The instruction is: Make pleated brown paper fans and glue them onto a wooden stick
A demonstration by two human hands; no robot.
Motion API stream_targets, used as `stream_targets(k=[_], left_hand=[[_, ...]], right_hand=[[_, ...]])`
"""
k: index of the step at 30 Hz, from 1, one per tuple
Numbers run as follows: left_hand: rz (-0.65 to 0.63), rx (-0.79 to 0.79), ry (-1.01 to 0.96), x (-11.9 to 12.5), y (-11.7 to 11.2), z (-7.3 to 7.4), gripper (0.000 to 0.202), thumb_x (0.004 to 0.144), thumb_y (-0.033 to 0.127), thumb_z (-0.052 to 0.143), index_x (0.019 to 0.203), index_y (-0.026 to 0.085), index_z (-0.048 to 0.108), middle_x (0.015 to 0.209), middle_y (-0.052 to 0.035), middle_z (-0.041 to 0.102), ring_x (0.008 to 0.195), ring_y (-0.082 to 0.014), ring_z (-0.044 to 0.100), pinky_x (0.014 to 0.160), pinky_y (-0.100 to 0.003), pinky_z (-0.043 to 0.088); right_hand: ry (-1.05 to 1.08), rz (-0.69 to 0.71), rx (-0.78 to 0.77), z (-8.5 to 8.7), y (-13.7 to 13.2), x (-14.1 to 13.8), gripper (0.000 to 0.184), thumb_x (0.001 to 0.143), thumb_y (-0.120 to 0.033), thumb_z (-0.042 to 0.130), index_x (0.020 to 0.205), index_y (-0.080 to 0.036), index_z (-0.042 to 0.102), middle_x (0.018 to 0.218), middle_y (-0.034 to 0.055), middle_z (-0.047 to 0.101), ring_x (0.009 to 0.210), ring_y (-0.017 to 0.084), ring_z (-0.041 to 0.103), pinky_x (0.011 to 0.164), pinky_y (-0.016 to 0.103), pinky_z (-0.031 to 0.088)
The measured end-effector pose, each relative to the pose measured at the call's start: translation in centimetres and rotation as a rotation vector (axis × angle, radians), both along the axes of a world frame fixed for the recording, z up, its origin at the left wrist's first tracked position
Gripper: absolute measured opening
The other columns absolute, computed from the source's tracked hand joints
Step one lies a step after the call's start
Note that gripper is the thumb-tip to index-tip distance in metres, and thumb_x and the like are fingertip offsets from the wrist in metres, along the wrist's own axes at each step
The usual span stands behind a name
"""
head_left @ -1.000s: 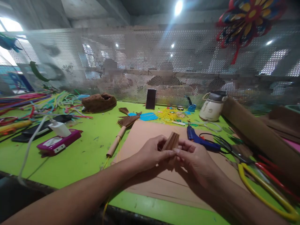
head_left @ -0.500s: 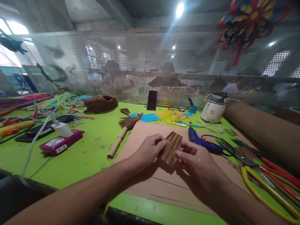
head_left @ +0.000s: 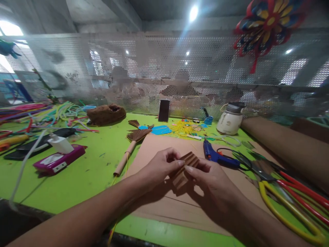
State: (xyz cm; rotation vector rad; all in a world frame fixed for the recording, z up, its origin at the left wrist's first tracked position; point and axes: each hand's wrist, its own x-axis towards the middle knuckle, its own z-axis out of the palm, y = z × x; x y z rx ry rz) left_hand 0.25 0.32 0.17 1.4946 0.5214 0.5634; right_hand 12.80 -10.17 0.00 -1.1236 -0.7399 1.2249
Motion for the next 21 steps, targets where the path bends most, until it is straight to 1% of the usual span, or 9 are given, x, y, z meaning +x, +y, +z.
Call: stream_targets(k=[3, 5, 7, 11, 13, 16, 18, 21], left_hand=[[-0.078, -0.060, -0.014, -0.1, 0.1, -0.1, 0.026, 0.069, 0.028, 0.071, 0.075, 0.017, 0.048, 0.069, 0.0007, 0.054, 0.061, -0.0110, 0.049, 0.058, -0.025, 0.034], [-0.136, -0.109, -0.007, -0.2, 0.1, -0.1, 0.025, 0.069, 0.025, 0.071, 0.077, 0.017, 0.049, 0.073, -0.0012, 0.056, 0.065, -0.0128, 0.053, 0.059, -0.026, 0.036], [-0.168, -0.121, 0.015, -0.3, 0.1, 0.2, 0.024, 0.068, 0.021, 0.070, 0.081, 0.016, 0.050, 0.078, -0.0029, 0.058, 0.069, -0.0147, 0.055, 0.061, -0.027, 0.038], [-0.174, -0.168, 0.012, -0.6, -0.4, 0.9, 0.019, 0.073, 0.021, 0.066, 0.081, 0.017, 0.049, 0.081, -0.0035, 0.058, 0.072, -0.0165, 0.057, 0.063, -0.029, 0.042], [-0.176, -0.207, -0.018, -0.7, -0.7, 1.2, 0.019, 0.074, 0.019, 0.065, 0.078, 0.017, 0.046, 0.079, -0.0025, 0.057, 0.070, -0.0158, 0.057, 0.064, -0.030, 0.044], [-0.193, -0.269, -0.070, -0.9, -0.9, 1.4, 0.016, 0.074, 0.013, 0.062, 0.079, 0.017, 0.046, 0.077, -0.0011, 0.057, 0.068, -0.0147, 0.056, 0.065, -0.030, 0.045], [-0.207, -0.310, -0.085, -0.9, -0.9, 1.4, 0.015, 0.075, 0.011, 0.060, 0.082, 0.017, 0.048, 0.078, -0.0017, 0.057, 0.069, -0.0153, 0.057, 0.067, -0.032, 0.046], [-0.231, -0.338, -0.072, -0.9, -0.5, 1.4, 0.015, 0.073, 0.011, 0.062, 0.081, 0.015, 0.050, 0.079, -0.0037, 0.058, 0.072, -0.0172, 0.059, 0.069, -0.033, 0.047]], right_hand=[[0.010, -0.014, 0.032, 0.2, 0.0, -0.1, 0.017, 0.074, -0.031, 0.068, 0.083, -0.017, 0.066, 0.079, 0.0046, 0.064, 0.074, 0.019, 0.058, 0.067, 0.032, 0.043], [0.021, 0.004, 0.039, 0.3, 0.1, -0.2, 0.019, 0.072, -0.031, 0.070, 0.082, -0.016, 0.065, 0.078, 0.0054, 0.064, 0.073, 0.019, 0.058, 0.065, 0.032, 0.043], [0.030, 0.028, 0.034, 0.3, 0.0, -0.3, 0.022, 0.071, -0.031, 0.072, 0.084, -0.015, 0.065, 0.078, 0.0064, 0.064, 0.071, 0.019, 0.058, 0.063, 0.032, 0.043], [0.022, 0.032, 0.033, 0.1, 0.2, 0.0, 0.021, 0.070, -0.031, 0.072, 0.082, -0.015, 0.065, 0.072, 0.0037, 0.061, 0.065, 0.015, 0.054, 0.060, 0.029, 0.042], [-0.001, 0.069, 0.035, -0.2, 0.6, 0.5, 0.021, 0.067, -0.030, 0.075, 0.079, -0.015, 0.065, 0.070, 0.0024, 0.060, 0.064, 0.014, 0.052, 0.059, 0.029, 0.041], [-0.027, 0.137, 0.048, -0.6, 1.1, 1.2, 0.022, 0.064, -0.029, 0.078, 0.076, -0.016, 0.065, 0.066, 0.0009, 0.058, 0.061, 0.013, 0.050, 0.058, 0.028, 0.041], [-0.029, 0.148, 0.062, -0.7, 1.2, 1.5, 0.022, 0.065, -0.031, 0.078, 0.077, -0.016, 0.066, 0.063, -0.0003, 0.056, 0.059, 0.013, 0.049, 0.057, 0.028, 0.040], [-0.021, 0.162, 0.073, -0.6, 1.1, 1.6, 0.023, 0.067, -0.033, 0.077, 0.078, -0.016, 0.066, 0.063, -0.0008, 0.055, 0.059, 0.012, 0.048, 0.057, 0.028, 0.039]])
